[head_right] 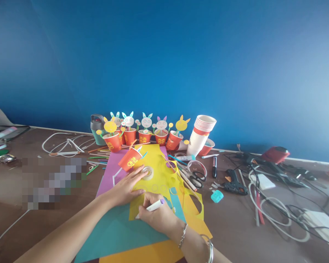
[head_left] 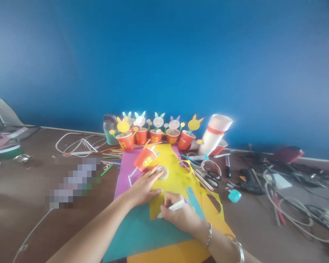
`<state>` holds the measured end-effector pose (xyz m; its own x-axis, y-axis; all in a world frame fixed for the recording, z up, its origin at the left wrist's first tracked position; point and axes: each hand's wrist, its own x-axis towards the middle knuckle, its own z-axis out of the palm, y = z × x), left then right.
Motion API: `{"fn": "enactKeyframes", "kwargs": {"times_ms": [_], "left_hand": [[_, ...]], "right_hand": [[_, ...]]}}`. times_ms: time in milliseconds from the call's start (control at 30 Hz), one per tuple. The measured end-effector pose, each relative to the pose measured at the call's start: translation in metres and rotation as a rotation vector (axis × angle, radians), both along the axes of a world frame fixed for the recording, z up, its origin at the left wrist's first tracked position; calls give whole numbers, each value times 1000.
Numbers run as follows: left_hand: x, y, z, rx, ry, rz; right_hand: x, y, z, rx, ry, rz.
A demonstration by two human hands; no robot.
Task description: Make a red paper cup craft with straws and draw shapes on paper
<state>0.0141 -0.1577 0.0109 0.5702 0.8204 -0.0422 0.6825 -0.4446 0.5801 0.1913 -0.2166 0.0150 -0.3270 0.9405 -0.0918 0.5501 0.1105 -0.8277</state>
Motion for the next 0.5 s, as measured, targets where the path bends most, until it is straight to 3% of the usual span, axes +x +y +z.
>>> {"fn": "enactKeyframes", "kwargs": {"times_ms": [133,300,500], "left_hand": [[0,0,-1,-6,4,5],[1,2,-7,19,21,25],[0,2,-9,21,11,27]], "right_hand": [[1,2,-1,-67,83,3],[3,6,-4,-93,253,-114],[0,4,-5,-25,153,-121]]}}
